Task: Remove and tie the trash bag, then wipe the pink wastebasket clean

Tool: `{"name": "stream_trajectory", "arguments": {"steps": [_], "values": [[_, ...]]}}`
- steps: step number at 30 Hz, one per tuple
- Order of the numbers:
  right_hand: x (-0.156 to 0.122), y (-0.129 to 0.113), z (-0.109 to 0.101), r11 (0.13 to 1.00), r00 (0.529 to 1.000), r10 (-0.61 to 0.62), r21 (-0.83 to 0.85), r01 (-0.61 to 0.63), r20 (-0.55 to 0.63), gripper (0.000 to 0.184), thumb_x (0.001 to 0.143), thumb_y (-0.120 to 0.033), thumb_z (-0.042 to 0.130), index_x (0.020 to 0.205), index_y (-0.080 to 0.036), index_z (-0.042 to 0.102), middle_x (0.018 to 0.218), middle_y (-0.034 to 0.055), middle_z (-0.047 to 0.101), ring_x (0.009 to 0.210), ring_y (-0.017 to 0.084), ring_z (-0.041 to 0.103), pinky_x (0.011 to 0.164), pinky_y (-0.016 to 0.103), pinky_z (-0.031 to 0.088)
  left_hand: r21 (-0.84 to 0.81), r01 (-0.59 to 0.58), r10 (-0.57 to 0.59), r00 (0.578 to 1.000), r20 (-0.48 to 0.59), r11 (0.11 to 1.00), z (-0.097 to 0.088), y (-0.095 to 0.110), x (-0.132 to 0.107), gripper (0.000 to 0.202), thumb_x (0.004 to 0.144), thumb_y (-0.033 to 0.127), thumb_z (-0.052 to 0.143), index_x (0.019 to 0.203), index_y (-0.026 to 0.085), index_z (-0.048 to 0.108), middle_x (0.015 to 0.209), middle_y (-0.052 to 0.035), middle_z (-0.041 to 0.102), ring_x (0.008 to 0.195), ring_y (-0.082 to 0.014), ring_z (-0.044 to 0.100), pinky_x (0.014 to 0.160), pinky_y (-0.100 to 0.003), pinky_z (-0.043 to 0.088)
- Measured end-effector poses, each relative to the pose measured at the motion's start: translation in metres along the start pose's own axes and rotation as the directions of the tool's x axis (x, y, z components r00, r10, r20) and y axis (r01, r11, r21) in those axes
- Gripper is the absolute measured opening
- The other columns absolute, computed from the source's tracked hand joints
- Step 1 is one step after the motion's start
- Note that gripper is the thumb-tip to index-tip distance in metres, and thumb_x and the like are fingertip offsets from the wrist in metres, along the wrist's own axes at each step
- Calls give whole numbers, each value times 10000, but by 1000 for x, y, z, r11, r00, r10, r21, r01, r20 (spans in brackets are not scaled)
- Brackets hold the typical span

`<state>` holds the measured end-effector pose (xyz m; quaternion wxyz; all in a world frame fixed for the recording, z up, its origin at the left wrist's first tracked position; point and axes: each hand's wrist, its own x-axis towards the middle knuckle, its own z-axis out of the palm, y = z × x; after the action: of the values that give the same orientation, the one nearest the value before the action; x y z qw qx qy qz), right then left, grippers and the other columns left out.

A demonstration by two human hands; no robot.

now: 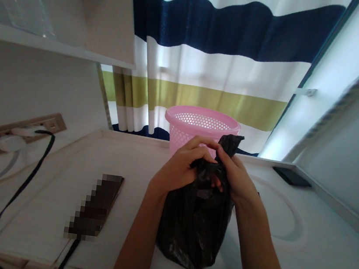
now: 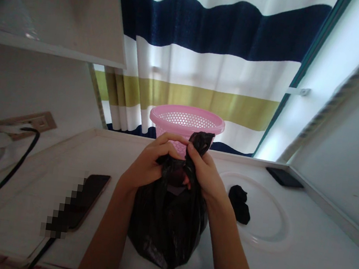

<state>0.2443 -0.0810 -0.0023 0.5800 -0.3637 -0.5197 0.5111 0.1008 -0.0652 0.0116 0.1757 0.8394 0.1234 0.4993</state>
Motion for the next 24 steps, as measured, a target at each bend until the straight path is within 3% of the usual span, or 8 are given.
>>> {"name": "stream_trajectory", "arguments": {"steps": [7,12,17,21,24], "values": [[-1,-3,1,985,994,90,143,-98,66,231,720,-411,523,726,-182,553,405,-36,517,301,93,442,258,187,328,37,50,-54,994,95,998,-6,12,-2,287,653,-9,452,848,198,495,1189,-66,492,1092,-194,451,874,-343,364],[0,-6,-7,982,966,154,80,-174,210,359,746,-494,406,670,-182,568,381,-18,502,319,108,454,269,196,327,127,61,-74,992,104,990,-6,20,-4,309,640,13,466,871,218,488,1189,-41,496,1092,-204,451,849,-327,368],[-2,-10,-7,997,991,40,63,-48,125,424,751,-520,402,973,-191,550,476,-20,541,378,118,496,330,213,381,238,89,-119,986,115,967,-8,19,-7,334,636,50,487,926,215,480,1023,-47,582,935,-211,539,725,-288,391],[-9,-13,-12,1000,980,14,-22,-9,197,562,738,-459,485,1232,-242,330,616,-6,593,484,124,545,396,210,408,375,138,-173,983,62,917,-10,19,-8,264,652,69,477,882,200,477,802,-23,602,698,-166,553,588,-244,346],[-16,-17,-15,983,959,-21,-171,72,283,738,700,-348,580,1302,-280,157,683,-14,594,531,112,540,447,211,422,456,132,-165,986,34,880,-10,19,-8,172,674,107,482,818,200,472,701,4,573,610,-140,514,537,-234,297]]}}
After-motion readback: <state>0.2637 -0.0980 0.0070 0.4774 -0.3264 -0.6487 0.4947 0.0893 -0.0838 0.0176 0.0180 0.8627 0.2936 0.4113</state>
